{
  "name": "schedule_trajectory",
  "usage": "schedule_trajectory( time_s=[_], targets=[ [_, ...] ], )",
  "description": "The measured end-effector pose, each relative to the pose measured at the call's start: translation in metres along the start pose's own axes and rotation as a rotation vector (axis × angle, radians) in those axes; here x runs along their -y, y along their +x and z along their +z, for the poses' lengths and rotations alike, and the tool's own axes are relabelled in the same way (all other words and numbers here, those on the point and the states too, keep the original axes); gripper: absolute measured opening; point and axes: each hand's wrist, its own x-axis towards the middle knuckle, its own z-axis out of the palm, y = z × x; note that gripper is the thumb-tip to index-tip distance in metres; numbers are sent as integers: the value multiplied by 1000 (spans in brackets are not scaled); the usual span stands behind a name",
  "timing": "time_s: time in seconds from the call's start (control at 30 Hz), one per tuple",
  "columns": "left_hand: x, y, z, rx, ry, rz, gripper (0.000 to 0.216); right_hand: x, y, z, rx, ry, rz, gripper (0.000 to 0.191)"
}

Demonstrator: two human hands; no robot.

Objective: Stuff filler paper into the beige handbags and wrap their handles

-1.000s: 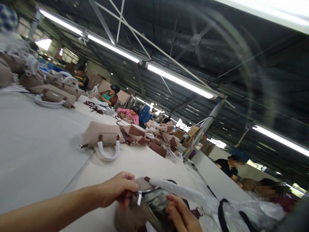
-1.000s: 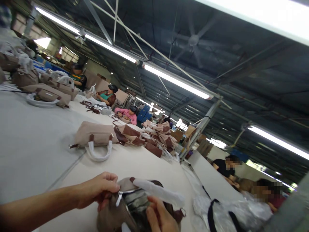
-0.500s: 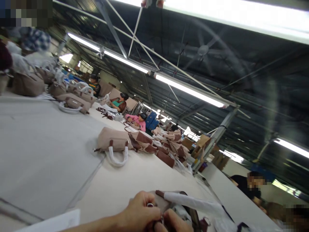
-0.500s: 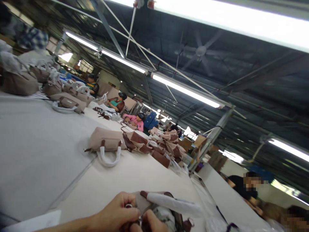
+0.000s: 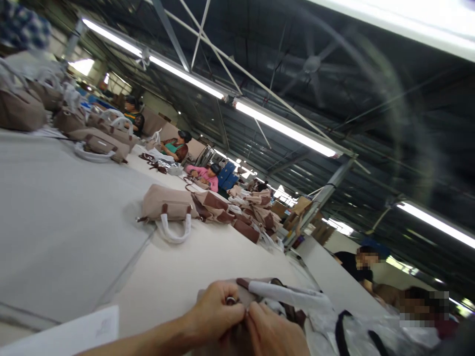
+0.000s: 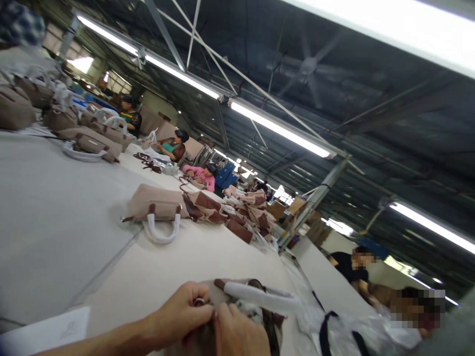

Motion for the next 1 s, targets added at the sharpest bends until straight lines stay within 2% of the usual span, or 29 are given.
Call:
schedule_trajectory(
  time_s=[0.07, 0.13, 0.3, 0.37, 0.43, 0.57, 0.67, 0.8, 1.0],
  targets=[
    [-1, 2, 1, -29, 28, 22, 12, -1, 3, -6, -24, 7, 23, 21],
    [-1, 3, 3, -46, 57, 70, 13, -5, 4, -13, 8, 43, 115, 22],
    [0, 5, 3, -30, 126, 193, 15, -18, 0, -30, 235, 178, 409, 25],
    [0, 4, 2, -15, 141, 202, 14, -21, -4, -31, 294, 220, 468, 31],
    [1, 3, -1, -5, 154, 198, 14, -23, -9, -27, 260, 292, 479, 33],
    [2, 1, -2, -8, 203, 181, 15, -25, -17, -17, 96, 477, 490, 29],
    [0, 5, 4, -25, 184, 187, 14, -26, -14, -17, 120, 482, 500, 31],
    [-7, 11, 15, -46, 132, 225, 12, -34, -5, -24, 170, 309, 529, 36],
    [-11, 0, 14, -17, 261, 259, 11, -62, -22, -16, 67, 475, 511, 30]
  ],
)
